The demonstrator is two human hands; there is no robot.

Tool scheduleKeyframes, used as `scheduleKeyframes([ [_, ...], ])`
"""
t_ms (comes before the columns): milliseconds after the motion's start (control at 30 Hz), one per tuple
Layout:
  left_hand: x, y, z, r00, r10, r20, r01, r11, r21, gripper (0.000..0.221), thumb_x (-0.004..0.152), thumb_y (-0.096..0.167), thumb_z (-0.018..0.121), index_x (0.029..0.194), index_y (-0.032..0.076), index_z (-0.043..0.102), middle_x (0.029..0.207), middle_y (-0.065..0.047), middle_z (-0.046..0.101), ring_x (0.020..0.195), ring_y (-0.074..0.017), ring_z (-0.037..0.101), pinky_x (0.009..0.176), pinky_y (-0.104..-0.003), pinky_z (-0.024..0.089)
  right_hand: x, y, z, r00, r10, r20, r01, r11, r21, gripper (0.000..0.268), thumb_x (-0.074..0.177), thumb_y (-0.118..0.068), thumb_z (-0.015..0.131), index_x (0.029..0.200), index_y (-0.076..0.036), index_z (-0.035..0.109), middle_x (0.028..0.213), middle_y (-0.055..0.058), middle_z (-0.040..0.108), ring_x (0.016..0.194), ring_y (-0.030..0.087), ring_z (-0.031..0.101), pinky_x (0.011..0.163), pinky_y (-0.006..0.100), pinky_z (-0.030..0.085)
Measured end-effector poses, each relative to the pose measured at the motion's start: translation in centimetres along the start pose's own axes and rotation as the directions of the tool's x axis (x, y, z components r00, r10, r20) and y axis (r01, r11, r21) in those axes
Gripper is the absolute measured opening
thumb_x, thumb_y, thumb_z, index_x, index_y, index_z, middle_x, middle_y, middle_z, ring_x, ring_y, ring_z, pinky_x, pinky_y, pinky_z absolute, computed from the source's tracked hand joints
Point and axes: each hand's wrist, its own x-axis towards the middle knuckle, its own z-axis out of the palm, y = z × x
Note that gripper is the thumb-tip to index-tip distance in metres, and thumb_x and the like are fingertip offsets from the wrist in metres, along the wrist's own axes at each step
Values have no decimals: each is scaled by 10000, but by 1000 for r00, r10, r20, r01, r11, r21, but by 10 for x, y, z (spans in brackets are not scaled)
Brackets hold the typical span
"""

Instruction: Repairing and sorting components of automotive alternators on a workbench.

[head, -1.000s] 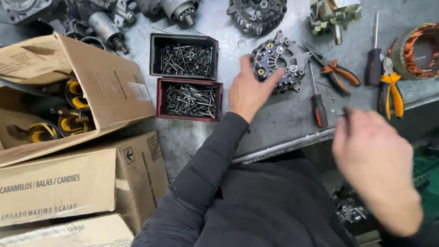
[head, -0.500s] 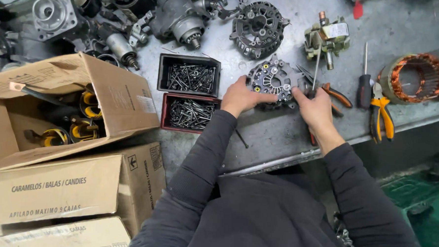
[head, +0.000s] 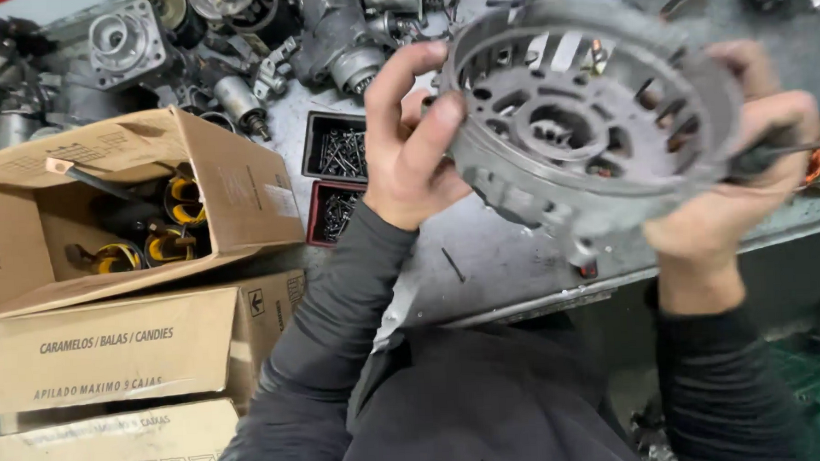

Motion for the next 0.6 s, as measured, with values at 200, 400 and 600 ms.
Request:
scheduleKeyframes([
  [200, 49, 19, -18, 974, 222, 54, -223, 974, 24, 777, 1049, -28, 862, 1562, 336, 407, 1673, -26, 229, 1331, -237, 543, 1096, -296, 571, 34, -32, 7, 976, -179, -125, 150, 966, -211, 248, 955, -159, 750, 918, -78, 519, 1250, 145, 591, 1043, 212, 647, 887, 349, 557],
  [400, 53, 44, -19, 995, -100, 16, 97, 889, -448, 687, 959, 64, 833, 1512, 233, 462, 1506, -195, 403, 1273, -252, 632, 1051, -303, 590, 12, -39, 6, 992, -9, -125, -19, 976, -215, 286, 926, -51, 786, 1008, -65, 513, 1229, 124, 625, 1064, 193, 659, 952, 334, 567],
  [600, 38, 65, -3, 983, -182, 0, 181, 978, 108, 1120, 699, 296, 1026, 1591, 195, 356, 1417, -138, 485, 1259, -312, 605, 1073, -348, 542, -6, -33, -7, 977, 175, -123, -199, 955, -220, 388, 898, 62, 818, 1098, -51, 506, 1208, 108, 659, 1086, 178, 672, 1017, 322, 576],
])
